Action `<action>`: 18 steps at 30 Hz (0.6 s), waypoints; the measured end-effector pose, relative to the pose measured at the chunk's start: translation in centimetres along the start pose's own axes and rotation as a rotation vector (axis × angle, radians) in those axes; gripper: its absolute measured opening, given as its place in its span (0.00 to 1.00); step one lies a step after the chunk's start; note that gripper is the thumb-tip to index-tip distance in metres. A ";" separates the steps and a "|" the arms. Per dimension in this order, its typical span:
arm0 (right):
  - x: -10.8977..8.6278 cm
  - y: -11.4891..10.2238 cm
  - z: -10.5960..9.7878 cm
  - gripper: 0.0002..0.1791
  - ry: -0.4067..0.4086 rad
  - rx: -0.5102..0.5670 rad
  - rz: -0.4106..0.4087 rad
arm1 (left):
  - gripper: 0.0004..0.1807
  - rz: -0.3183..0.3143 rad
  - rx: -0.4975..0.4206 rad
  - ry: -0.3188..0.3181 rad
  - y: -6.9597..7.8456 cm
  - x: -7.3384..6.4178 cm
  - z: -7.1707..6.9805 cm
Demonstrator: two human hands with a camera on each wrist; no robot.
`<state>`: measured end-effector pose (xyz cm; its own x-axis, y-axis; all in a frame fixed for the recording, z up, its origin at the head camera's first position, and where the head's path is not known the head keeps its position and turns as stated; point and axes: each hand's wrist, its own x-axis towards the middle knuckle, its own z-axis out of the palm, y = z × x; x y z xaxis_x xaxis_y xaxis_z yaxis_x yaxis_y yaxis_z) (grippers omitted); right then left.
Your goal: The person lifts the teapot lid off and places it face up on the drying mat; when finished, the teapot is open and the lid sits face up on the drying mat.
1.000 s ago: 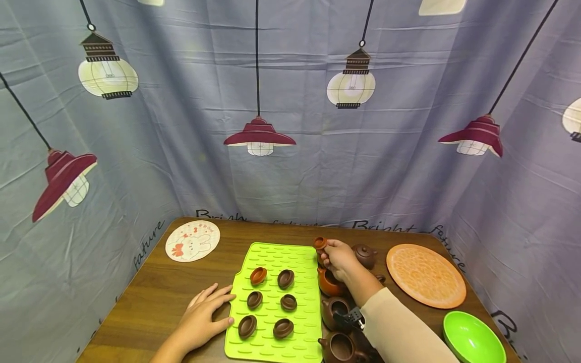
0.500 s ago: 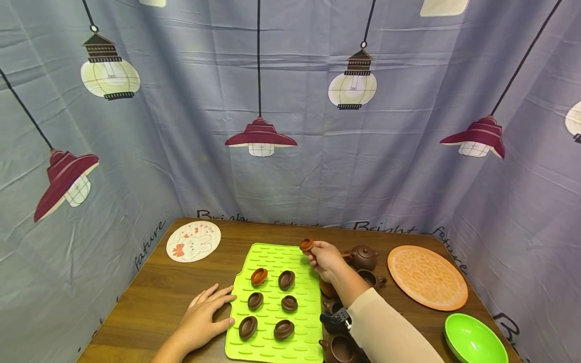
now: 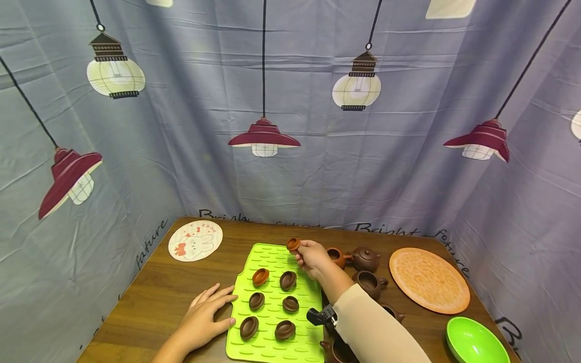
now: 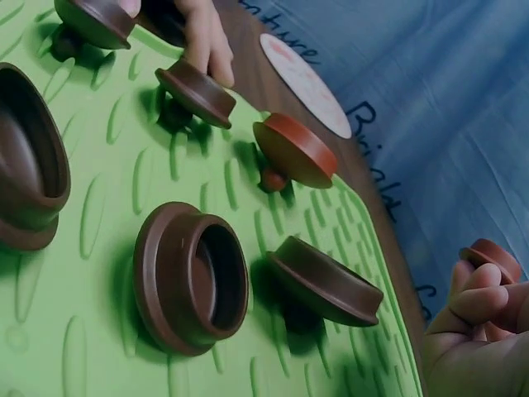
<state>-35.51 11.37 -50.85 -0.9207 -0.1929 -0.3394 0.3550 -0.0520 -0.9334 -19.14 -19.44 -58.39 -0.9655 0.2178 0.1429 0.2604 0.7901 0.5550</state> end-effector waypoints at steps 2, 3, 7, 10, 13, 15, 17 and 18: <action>0.3 0.2 0.3 0.14 0.000 -0.005 0.000 | 0.33 0.000 -0.003 -0.007 0.0 0.0 0.0; 0.4 0.3 0.5 0.13 0.001 -0.009 0.001 | 0.33 -0.001 -0.005 -0.011 0.0 -0.1 0.0; 1.1 0.8 1.2 0.12 -0.009 -0.035 0.016 | 0.33 -0.004 -0.006 -0.023 -0.1 -0.3 0.0; 1.6 1.0 1.9 0.12 -0.012 -0.053 0.020 | 0.33 -0.004 -0.002 -0.023 -0.2 -0.3 0.1; 2.0 0.9 2.7 0.11 -0.014 -0.067 0.027 | 0.33 -0.003 0.006 -0.022 -0.3 -0.2 0.1; 2.2 0.6 3.4 0.11 -0.023 -0.089 0.029 | 0.33 -0.003 0.010 -0.019 -0.3 0.0 0.1; 2.5 0.3 4.1 0.11 -0.036 -0.107 0.029 | 0.33 -0.002 0.016 -0.012 -0.3 0.1 0.0; 2.6 0.2 4.4 0.11 -0.040 -0.120 0.026 | 0.33 -0.002 0.018 -0.008 -0.3 0.1 0.0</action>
<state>-37.12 6.54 -51.41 -0.9033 -0.2318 -0.3611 0.3546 0.0705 -0.9323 -19.35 -19.66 -58.51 -0.9660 0.2204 0.1352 0.2583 0.8008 0.5403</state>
